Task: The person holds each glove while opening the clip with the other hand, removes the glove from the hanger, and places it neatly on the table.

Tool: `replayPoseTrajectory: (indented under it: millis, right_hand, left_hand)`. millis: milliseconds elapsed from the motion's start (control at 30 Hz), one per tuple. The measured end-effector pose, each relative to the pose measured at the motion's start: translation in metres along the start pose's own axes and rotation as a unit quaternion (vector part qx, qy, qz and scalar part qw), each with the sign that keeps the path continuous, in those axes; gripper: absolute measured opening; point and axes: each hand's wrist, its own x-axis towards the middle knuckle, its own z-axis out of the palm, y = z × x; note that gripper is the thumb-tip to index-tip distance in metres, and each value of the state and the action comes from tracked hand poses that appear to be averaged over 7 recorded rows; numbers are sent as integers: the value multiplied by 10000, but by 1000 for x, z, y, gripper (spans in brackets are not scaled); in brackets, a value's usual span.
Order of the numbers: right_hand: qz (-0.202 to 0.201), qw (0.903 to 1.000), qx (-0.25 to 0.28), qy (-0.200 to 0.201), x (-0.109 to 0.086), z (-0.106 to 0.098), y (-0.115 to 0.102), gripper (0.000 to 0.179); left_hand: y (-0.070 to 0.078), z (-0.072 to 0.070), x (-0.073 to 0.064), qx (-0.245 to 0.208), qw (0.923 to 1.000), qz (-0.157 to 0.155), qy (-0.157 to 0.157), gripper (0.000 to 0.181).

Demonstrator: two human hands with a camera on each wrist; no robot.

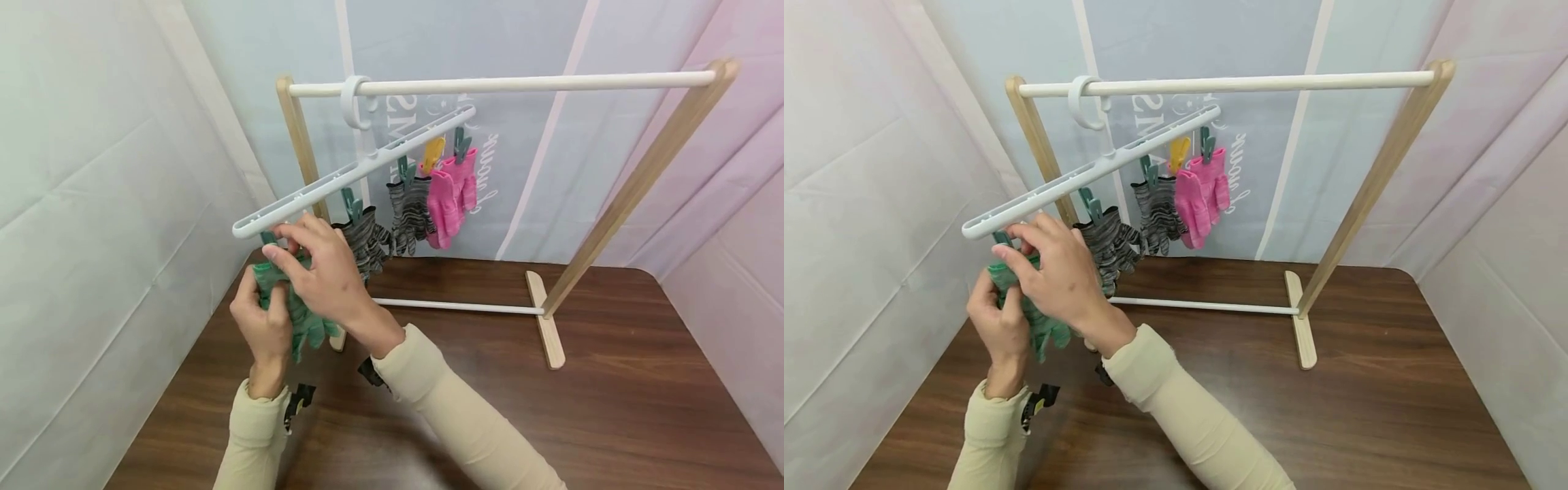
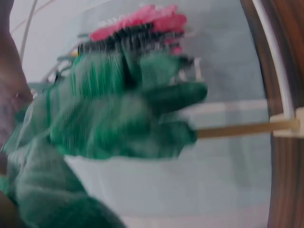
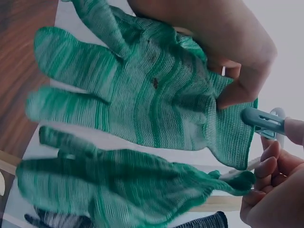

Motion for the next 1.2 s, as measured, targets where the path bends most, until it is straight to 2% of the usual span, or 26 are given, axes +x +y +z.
replayPoseTrajectory:
  millis: [67, 167, 267, 333, 433, 567, 633, 733, 933, 1100, 1200]
  right_hand:
    - [16, 9999, 117, -6, 1, 0, 2, 24]
    - [54, 9996, 291, -28, 1, -1, 4, 24]
    - [63, 9994, 337, 39, 1, -1, 7, 24]
    - [19, 9994, 333, 115, 1, 0, 9, 25]
    - [-39, 9993, 341, 153, 1, 0, 10, 27]
    - [-49, 9996, 286, -5, 0, 1, 13, 30]
    - [-49, 9996, 239, -102, -2, 2, 15, 31]
    - [-38, 9996, 206, -197, -2, 2, 17, 32]
    - [49, 9996, 41, -261, -3, 2, 14, 33]
    - [110, 9997, 31, -192, -7, 1, 13, 34]
    - [155, 9997, 141, -91, -10, 1, 12, 34]
  left_hand:
    - [4, -5, 4, 490, 9985, -99, -214, 10]
    - [11, -12, 9, 1169, 9913, -304, -517, 9]
    - [9, -17, 12, 1471, 9841, -543, -838, 11]
    - [5, -20, 14, 1714, 9762, -754, -1096, 12]
    - [-2, -29, 19, 2284, 9536, -1140, -1595, 9]
    - [-14, -45, 27, 2965, 9101, -1547, -2447, 14]
    - [-21, -52, 30, 3094, 8916, -1663, -2857, 21]
    - [-30, -58, 33, 3156, 8696, -1828, -3328, 26]
    - [-47, -63, 35, 3197, 8329, -2185, -3954, 21]
    - [-63, -67, 34, 3116, 8092, -2562, -4272, 37]
    - [-73, -70, 34, 3142, 7983, -2681, -4382, 43]
